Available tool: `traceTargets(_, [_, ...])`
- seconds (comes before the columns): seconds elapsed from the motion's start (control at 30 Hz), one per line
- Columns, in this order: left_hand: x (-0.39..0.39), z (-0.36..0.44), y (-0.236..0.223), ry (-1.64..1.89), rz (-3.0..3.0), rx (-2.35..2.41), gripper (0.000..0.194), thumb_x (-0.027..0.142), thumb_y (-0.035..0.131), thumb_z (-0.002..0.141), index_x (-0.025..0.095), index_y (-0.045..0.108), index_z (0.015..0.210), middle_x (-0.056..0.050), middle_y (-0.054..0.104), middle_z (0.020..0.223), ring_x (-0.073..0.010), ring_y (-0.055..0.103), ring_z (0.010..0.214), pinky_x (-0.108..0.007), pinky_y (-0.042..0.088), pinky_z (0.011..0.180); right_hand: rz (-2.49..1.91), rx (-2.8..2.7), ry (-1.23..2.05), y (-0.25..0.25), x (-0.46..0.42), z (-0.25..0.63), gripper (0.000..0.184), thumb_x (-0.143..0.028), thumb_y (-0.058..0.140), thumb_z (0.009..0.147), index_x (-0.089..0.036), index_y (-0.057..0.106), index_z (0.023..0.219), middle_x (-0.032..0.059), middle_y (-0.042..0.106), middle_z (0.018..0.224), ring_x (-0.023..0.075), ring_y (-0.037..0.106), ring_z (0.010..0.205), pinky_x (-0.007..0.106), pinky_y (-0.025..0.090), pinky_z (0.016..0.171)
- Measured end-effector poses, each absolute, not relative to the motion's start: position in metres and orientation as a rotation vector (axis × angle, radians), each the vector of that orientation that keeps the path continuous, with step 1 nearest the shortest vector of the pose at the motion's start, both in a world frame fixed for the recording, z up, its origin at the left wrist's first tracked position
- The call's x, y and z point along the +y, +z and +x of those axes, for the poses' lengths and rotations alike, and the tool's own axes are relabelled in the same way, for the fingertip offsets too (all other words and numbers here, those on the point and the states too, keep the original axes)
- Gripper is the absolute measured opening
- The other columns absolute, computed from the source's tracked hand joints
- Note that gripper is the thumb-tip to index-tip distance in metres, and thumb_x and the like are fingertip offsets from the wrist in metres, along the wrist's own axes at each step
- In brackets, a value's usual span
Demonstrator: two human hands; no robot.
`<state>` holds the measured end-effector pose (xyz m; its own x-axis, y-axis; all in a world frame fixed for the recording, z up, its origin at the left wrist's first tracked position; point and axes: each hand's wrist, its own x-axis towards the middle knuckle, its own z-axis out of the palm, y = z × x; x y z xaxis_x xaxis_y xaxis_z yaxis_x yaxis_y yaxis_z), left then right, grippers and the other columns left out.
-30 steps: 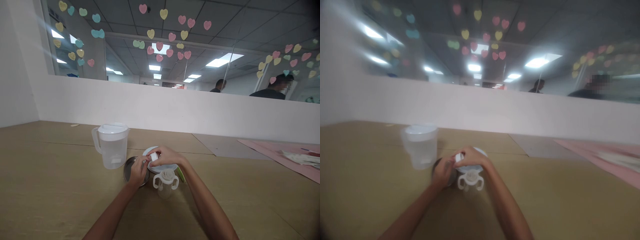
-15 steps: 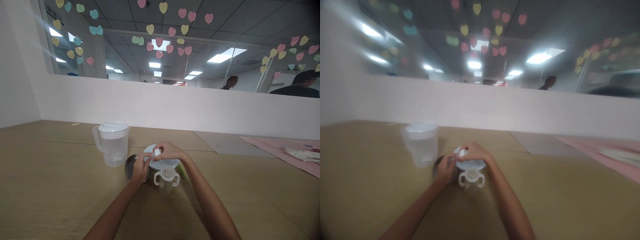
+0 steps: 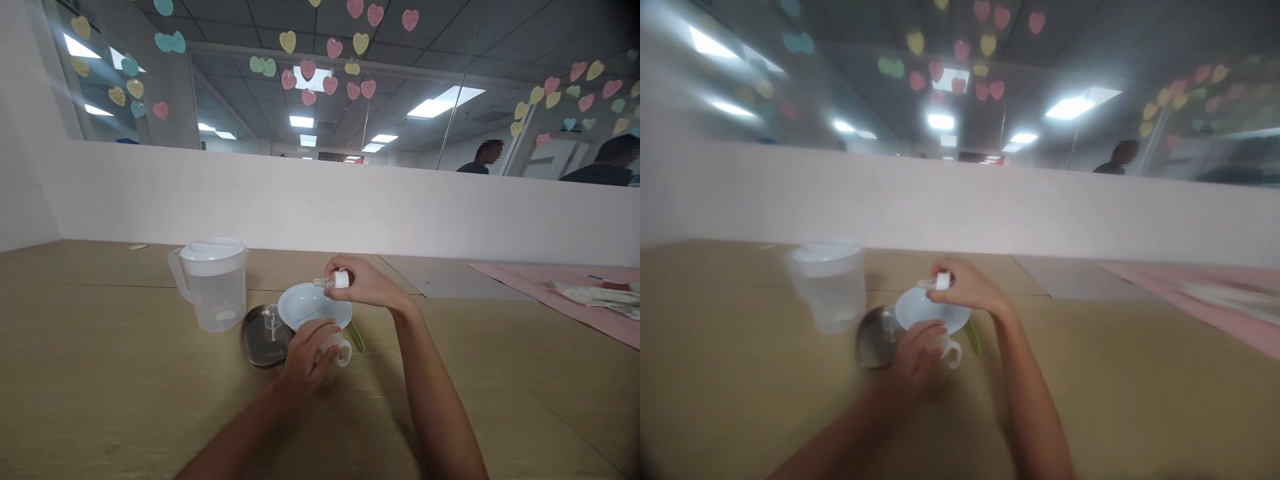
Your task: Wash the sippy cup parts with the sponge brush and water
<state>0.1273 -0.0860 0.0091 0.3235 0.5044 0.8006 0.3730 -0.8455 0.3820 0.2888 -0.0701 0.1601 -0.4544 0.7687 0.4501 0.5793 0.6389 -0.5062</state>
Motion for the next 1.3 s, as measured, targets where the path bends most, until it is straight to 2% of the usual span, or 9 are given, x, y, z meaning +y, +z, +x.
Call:
traceTargets(0.17, [-0.085,0.125,0.014,1.580,2.308,0.913,0.023,0.029,0.046,0.087,0.020,0.059,0.103,-0.007,0.064,0.103,-0.0191,0.057,0.098,-0.034,0.044,0.089,-1.059,-2.331,0.423,0.169,-0.084,0.293,0.030,-0.041,0.069,0.064,-0.020,0.063,0.085,0.0014,0.060,0.085,0.0141,0.051,0.073,0.024,0.038,0.061])
traceTargets(0.33, [-0.083,0.125,0.013,1.553,2.254,0.968,0.024,0.033,0.046,0.086,0.019,0.059,0.100,-0.006,0.064,0.097,-0.0184,0.058,0.092,-0.032,0.045,0.084,-1.131,-2.413,0.370,0.169,-0.083,0.295,0.031,-0.039,0.071,0.063,-0.023,0.067,0.089,0.0016,0.063,0.090,0.0164,0.053,0.082,0.026,0.039,0.066])
traceTargets(0.5, [-0.082,0.129,0.007,1.501,2.193,1.003,0.026,0.036,0.048,0.085,0.020,0.059,0.102,-0.006,0.064,0.097,-0.0192,0.059,0.092,-0.032,0.045,0.082,-1.161,-2.524,0.424,0.163,-0.076,0.295,0.026,-0.035,0.068,0.065,-0.021,0.067,0.087,0.0013,0.063,0.085,0.0150,0.053,0.076,0.026,0.039,0.065])
traceTargets(0.67, [-0.080,0.133,0.001,1.518,2.065,1.015,0.030,0.037,0.052,0.083,0.019,0.056,0.106,-0.007,0.064,0.102,-0.0209,0.059,0.095,-0.033,0.046,0.082,-1.144,-2.553,0.447,0.158,-0.072,0.295,0.026,-0.034,0.068,0.064,-0.020,0.065,0.086,0.0022,0.061,0.091,0.0133,0.053,0.076,0.023,0.040,0.062])
traceTargets(0.77, [-0.080,0.133,0.002,1.501,1.990,1.001,0.037,0.037,0.055,0.080,0.019,0.051,0.112,-0.008,0.064,0.106,-0.0210,0.060,0.097,-0.032,0.047,0.080,-1.206,-2.584,0.462,0.156,-0.070,0.294,0.024,-0.035,0.068,0.063,-0.019,0.067,0.081,0.0010,0.062,0.082,0.0126,0.054,0.071,0.022,0.039,0.059])
traceTargets(0.9, [-0.080,0.130,0.006,1.474,1.947,1.004,0.047,0.037,0.058,0.077,0.021,0.043,0.118,-0.006,0.066,0.101,-0.0190,0.063,0.091,-0.031,0.049,0.077,-1.326,-2.612,0.540,0.154,-0.069,0.287,0.022,-0.037,0.066,0.064,-0.017,0.068,0.073,-0.0007,0.062,0.067,0.0114,0.053,0.062,0.020,0.035,0.052])
traceTargets(1.07, [-0.080,0.126,0.008,1.484,2.001,1.032,0.051,0.037,0.060,0.076,0.022,0.041,0.120,-0.005,0.066,0.099,-0.0190,0.063,0.090,-0.031,0.049,0.078,-1.476,-2.576,0.452,0.153,-0.070,0.275,0.022,-0.035,0.068,0.062,-0.014,0.067,0.066,0.0004,0.061,0.061,0.0101,0.051,0.056,0.020,0.032,0.047])
traceTargets(1.3, [-0.076,0.122,0.000,1.450,2.175,0.992,0.054,0.038,0.058,0.077,0.020,0.040,0.125,-0.011,0.061,0.109,-0.0234,0.058,0.099,-0.037,0.046,0.084,-1.533,-2.624,0.345,0.141,-0.064,0.263,0.022,-0.036,0.069,0.060,-0.014,0.064,0.065,0.0009,0.060,0.060,0.0097,0.049,0.052,0.020,0.029,0.043])
